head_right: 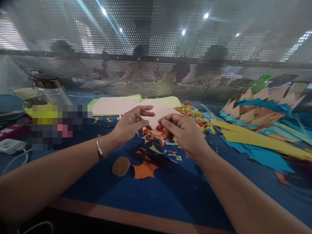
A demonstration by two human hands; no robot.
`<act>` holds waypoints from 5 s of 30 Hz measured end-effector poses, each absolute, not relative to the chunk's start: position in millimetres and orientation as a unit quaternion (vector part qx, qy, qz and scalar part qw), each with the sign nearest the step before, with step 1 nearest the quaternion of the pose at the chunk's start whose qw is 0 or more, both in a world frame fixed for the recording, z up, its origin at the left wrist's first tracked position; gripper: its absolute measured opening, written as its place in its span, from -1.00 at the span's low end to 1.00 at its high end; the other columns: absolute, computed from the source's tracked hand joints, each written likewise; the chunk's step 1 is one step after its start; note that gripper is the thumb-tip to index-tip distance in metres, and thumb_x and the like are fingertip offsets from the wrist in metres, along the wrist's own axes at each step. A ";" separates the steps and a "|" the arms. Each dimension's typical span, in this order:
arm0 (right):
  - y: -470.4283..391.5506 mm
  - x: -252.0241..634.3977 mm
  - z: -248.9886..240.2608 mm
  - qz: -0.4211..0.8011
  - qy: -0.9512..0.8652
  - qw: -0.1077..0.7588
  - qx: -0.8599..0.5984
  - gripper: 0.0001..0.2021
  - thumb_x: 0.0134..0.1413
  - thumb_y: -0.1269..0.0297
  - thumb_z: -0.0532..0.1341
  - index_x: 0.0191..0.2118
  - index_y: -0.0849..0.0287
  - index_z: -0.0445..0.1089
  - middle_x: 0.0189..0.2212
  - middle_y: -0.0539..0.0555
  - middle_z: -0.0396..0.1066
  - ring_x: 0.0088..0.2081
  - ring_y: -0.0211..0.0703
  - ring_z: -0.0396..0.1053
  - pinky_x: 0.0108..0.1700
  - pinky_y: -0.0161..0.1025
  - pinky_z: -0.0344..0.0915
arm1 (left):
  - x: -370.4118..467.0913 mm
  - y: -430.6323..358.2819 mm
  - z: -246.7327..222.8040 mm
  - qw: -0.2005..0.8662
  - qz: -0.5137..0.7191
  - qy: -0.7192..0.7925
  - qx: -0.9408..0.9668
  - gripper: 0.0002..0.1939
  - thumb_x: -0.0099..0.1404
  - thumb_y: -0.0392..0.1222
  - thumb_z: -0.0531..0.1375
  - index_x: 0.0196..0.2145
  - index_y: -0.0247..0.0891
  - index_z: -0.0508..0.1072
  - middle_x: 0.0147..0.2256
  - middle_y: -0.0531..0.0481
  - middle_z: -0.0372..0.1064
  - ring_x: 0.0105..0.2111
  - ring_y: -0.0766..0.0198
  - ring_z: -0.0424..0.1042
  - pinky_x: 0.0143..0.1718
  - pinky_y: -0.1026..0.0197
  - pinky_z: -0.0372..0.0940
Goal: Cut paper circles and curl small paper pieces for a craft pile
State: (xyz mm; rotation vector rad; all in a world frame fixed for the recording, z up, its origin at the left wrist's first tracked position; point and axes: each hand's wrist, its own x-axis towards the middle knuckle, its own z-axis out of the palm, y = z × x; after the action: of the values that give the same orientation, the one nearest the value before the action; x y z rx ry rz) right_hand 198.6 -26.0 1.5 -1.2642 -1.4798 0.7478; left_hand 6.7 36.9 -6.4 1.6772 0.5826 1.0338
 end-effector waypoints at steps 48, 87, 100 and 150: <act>-3.5 207.2 -25.2 0.107 -0.734 0.260 -0.618 -0.68 0.16 0.00 0.20 -0.46 0.11 0.49 -0.58 0.05 0.47 -0.57 -0.18 0.35 -0.49 -0.20 0.18 | -32.9 101.2 -11.2 0.176 0.352 0.508 0.766 -0.83 0.32 -0.31 0.17 -0.13 -0.29 0.48 -0.16 -0.14 0.58 -0.19 0.22 0.56 -0.08 0.18 0.37; -20.3 189.8 -19.7 0.129 -0.729 0.353 -0.572 -0.61 0.26 -0.12 0.15 -0.36 0.11 0.36 -0.56 -0.02 0.32 -0.56 -0.24 0.20 -0.49 -0.26 0.14 | 11.4 44.7 -5.5 0.768 0.421 0.257 0.408 -0.81 0.42 -0.27 0.19 -0.37 -0.30 0.51 -0.46 0.08 0.43 -0.45 0.35 0.46 -0.12 0.08 0.43; -27.8 179.6 -13.4 0.063 -0.723 0.425 -0.541 -0.70 0.30 0.03 0.16 -0.38 0.11 0.39 -0.54 0.01 0.35 -0.52 -0.24 0.20 -0.46 -0.26 0.15 | 12.8 37.0 -3.9 0.736 0.447 0.251 0.443 -0.71 0.44 -0.15 0.18 -0.44 -0.31 0.46 -0.51 0.07 0.35 -0.44 0.34 0.47 -0.18 0.13 0.48; -32.7 173.4 -17.8 -0.043 -0.811 0.323 -0.486 -0.76 0.24 0.30 0.13 -0.48 0.13 0.35 -0.55 0.03 0.43 -0.51 -0.20 0.37 -0.43 -0.27 0.21 | 18.0 39.8 -1.7 0.638 0.579 0.199 0.467 -0.84 0.17 -0.18 0.41 -0.38 -0.26 0.52 -0.40 0.06 0.52 -0.42 0.33 0.52 -0.30 0.22 0.46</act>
State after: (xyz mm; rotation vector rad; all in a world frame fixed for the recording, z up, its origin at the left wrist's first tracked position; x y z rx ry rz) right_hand 173.4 -32.7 -17.8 -1.2762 -2.1267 -0.1137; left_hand 18.0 39.8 -1.7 1.0649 0.4547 1.3215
